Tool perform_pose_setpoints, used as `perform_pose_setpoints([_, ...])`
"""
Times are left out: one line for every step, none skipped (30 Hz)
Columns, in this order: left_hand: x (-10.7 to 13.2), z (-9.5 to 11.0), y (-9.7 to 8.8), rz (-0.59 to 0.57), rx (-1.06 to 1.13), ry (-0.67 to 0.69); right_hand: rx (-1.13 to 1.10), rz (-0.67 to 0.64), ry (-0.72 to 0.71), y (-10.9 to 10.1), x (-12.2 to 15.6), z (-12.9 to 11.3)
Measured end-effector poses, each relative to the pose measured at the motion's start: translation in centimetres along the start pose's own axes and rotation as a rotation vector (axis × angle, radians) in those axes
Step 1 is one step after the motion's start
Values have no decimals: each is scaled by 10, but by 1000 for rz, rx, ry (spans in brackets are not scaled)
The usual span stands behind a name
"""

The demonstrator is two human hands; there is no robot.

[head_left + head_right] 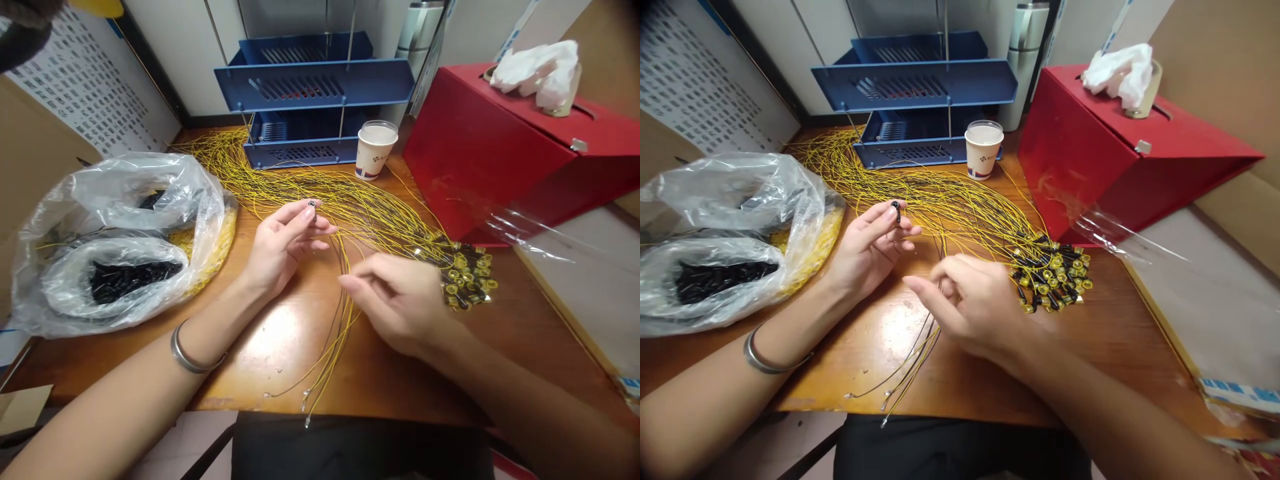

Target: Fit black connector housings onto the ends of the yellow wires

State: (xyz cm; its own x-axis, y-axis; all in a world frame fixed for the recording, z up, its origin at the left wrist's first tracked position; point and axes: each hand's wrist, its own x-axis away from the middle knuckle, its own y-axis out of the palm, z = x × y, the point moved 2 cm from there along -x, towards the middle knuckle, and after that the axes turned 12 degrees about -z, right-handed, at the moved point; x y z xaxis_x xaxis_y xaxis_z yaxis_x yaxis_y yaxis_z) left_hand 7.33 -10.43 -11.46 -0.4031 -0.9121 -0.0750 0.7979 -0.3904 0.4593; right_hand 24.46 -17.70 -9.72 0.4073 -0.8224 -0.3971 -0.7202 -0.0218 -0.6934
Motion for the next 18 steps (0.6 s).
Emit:
perform_pose_setpoints([1, -1, 3, -32, 19, -14, -168, -97, 158, 9, 0, -1])
perform_pose_setpoints([3, -2, 6, -70, 41, -29, -336, -136, 275, 17, 0, -1])
perform_pose_setpoints([4, -3, 8, -111, 65, -47, -499, -153, 358, 23, -1, 0])
perform_pose_setpoints([5, -4, 10, -150, 89, -63, -648, -138, 403, 27, -2, 1])
perform_pose_setpoints([6, -5, 11, -184, 108, -76, -775, -109, 423, 30, -3, 4])
perform_pose_setpoints([7, -6, 12, -210, 119, -85, -884, -70, 426, 32, -4, 6])
perform_pose_setpoints([7, -7, 12, -231, 122, -91, -981, -35, 420, 34, -5, 8])
perform_pose_setpoints([8, -8, 12, -248, 117, -94, -1067, -9, 419, 36, -6, 10])
perform_pose_setpoints([8, -9, 12, -264, 106, -98, -1143, 10, 423, 37, -6, 12])
perform_pose_setpoints([8, -10, 12, -280, 91, -105, -1207, 24, 430, 38, -7, 13])
perform_pose_setpoints([8, -11, 12, -292, 75, -114, -1249, 45, 442, 38, -7, 13])
perform_pose_setpoints([8, -11, 13, -293, 60, -114, -1267, 77, 457, 37, -7, 14])
perform_pose_setpoints([7, -10, 12, -273, 46, -101, -1263, 124, 468, 34, -8, 15])
perform_pose_setpoints([6, -9, 11, -231, 32, -76, -1245, 184, 471, 31, -8, 16])
perform_pose_setpoints([5, -7, 10, -175, 21, -41, -1223, 244, 467, 27, -9, 17])
perform_pose_setpoints([4, -6, 8, -116, 11, -5, -1204, 293, 460, 23, -9, 18])
perform_pose_setpoints([3, -4, 7, -70, 3, 22, -1190, 323, 456, 20, -9, 18])
perform_pose_setpoints([2, -4, 6, -50, -2, 36, -1181, 327, 455, 18, -9, 19])
